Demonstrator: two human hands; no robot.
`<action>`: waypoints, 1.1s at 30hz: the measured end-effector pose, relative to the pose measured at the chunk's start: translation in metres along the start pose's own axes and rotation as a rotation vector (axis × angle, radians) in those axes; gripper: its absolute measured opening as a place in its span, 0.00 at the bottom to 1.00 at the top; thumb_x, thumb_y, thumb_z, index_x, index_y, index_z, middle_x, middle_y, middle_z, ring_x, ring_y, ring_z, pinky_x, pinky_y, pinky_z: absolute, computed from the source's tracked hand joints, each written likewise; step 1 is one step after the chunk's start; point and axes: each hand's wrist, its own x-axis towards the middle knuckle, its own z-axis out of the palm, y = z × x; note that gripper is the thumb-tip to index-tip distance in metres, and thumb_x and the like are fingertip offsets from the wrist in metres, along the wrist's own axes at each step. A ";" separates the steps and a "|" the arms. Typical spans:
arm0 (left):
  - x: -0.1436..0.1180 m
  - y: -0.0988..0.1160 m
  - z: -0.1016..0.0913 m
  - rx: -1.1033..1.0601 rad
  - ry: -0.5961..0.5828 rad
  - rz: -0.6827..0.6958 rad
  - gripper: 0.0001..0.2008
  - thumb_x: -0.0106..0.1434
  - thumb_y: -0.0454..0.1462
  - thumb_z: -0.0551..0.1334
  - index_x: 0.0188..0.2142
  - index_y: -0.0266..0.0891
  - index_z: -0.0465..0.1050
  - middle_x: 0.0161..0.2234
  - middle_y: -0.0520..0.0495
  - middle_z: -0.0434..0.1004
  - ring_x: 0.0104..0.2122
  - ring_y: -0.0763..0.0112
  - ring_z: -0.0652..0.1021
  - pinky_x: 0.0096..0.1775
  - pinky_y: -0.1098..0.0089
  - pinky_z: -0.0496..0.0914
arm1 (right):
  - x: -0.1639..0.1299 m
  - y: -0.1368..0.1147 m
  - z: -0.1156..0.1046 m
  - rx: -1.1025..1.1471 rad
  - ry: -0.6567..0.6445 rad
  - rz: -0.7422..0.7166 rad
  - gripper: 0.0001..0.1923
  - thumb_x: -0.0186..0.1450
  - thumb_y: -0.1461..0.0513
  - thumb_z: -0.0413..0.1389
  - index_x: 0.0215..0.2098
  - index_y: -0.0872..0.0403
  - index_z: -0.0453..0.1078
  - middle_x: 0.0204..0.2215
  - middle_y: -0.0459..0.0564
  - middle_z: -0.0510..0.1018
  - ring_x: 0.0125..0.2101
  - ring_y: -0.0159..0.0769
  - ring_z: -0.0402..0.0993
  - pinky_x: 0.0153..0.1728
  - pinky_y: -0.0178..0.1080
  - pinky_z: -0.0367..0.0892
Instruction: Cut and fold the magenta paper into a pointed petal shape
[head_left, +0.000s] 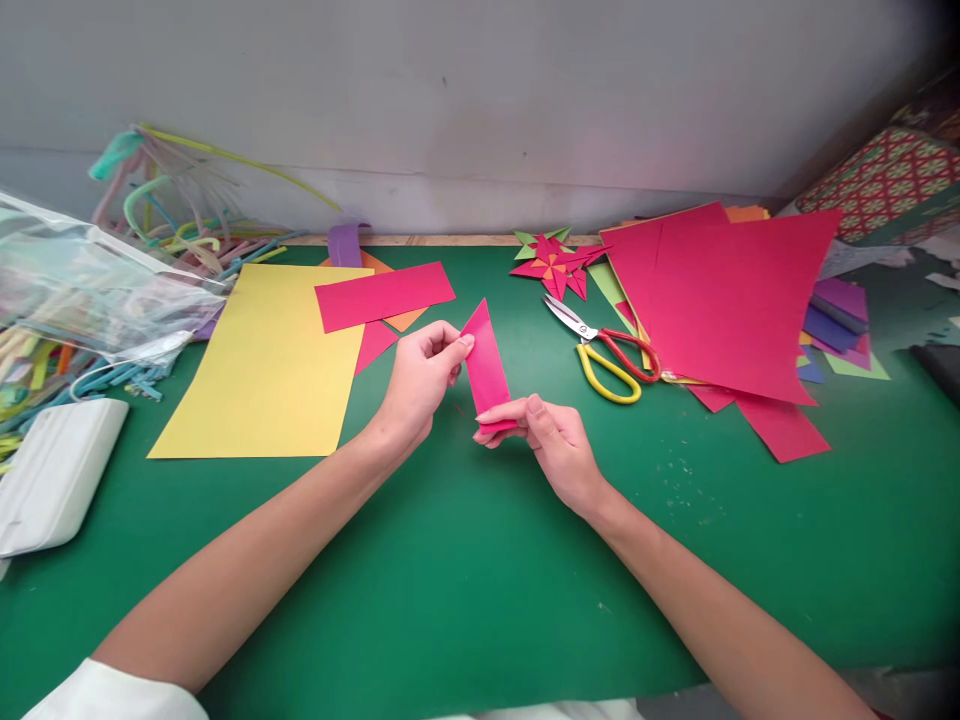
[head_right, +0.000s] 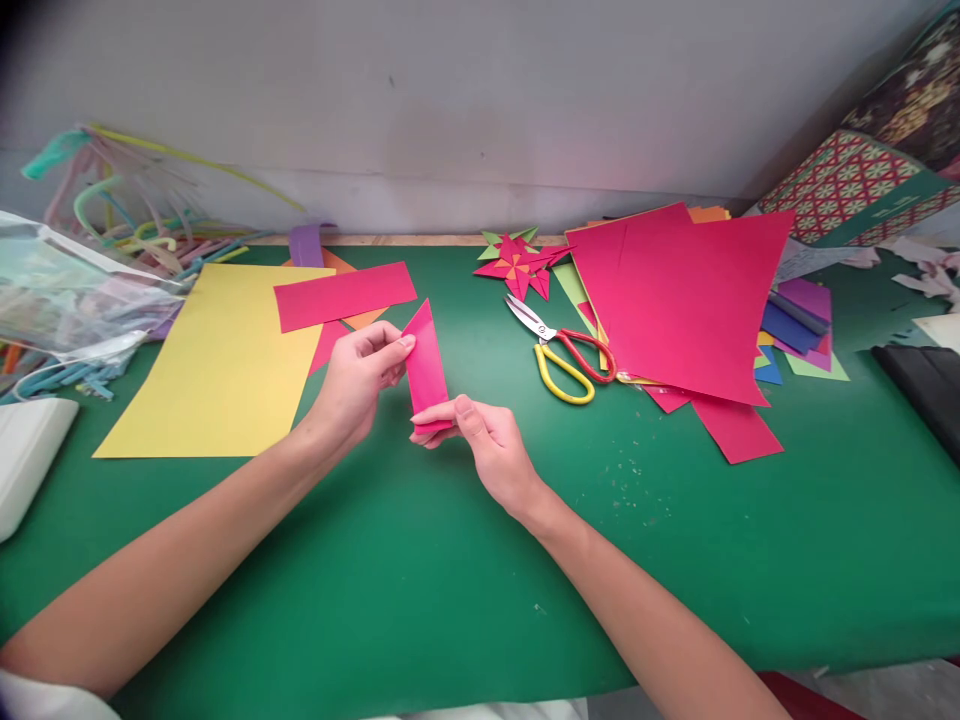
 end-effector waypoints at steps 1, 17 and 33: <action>0.001 0.000 -0.001 0.001 -0.001 0.000 0.16 0.62 0.39 0.69 0.23 0.40 0.65 0.21 0.55 0.60 0.23 0.75 0.61 0.26 0.70 0.56 | 0.000 -0.001 0.001 -0.014 0.002 -0.003 0.26 0.76 0.43 0.52 0.45 0.52 0.84 0.37 0.54 0.87 0.39 0.44 0.85 0.44 0.46 0.79; -0.002 0.005 -0.001 0.011 -0.022 0.021 0.16 0.64 0.39 0.68 0.24 0.40 0.66 0.22 0.54 0.61 0.23 0.75 0.62 0.26 0.69 0.57 | 0.002 -0.003 0.001 -0.037 0.032 -0.039 0.10 0.65 0.53 0.69 0.40 0.49 0.86 0.34 0.51 0.88 0.35 0.44 0.87 0.39 0.46 0.84; -0.004 0.004 0.001 -0.050 -0.071 -0.050 0.17 0.65 0.38 0.68 0.24 0.39 0.64 0.22 0.55 0.59 0.23 0.76 0.61 0.26 0.70 0.54 | -0.001 0.000 -0.002 -0.094 -0.005 -0.194 0.08 0.65 0.64 0.70 0.43 0.47 0.86 0.37 0.47 0.89 0.36 0.41 0.88 0.42 0.41 0.85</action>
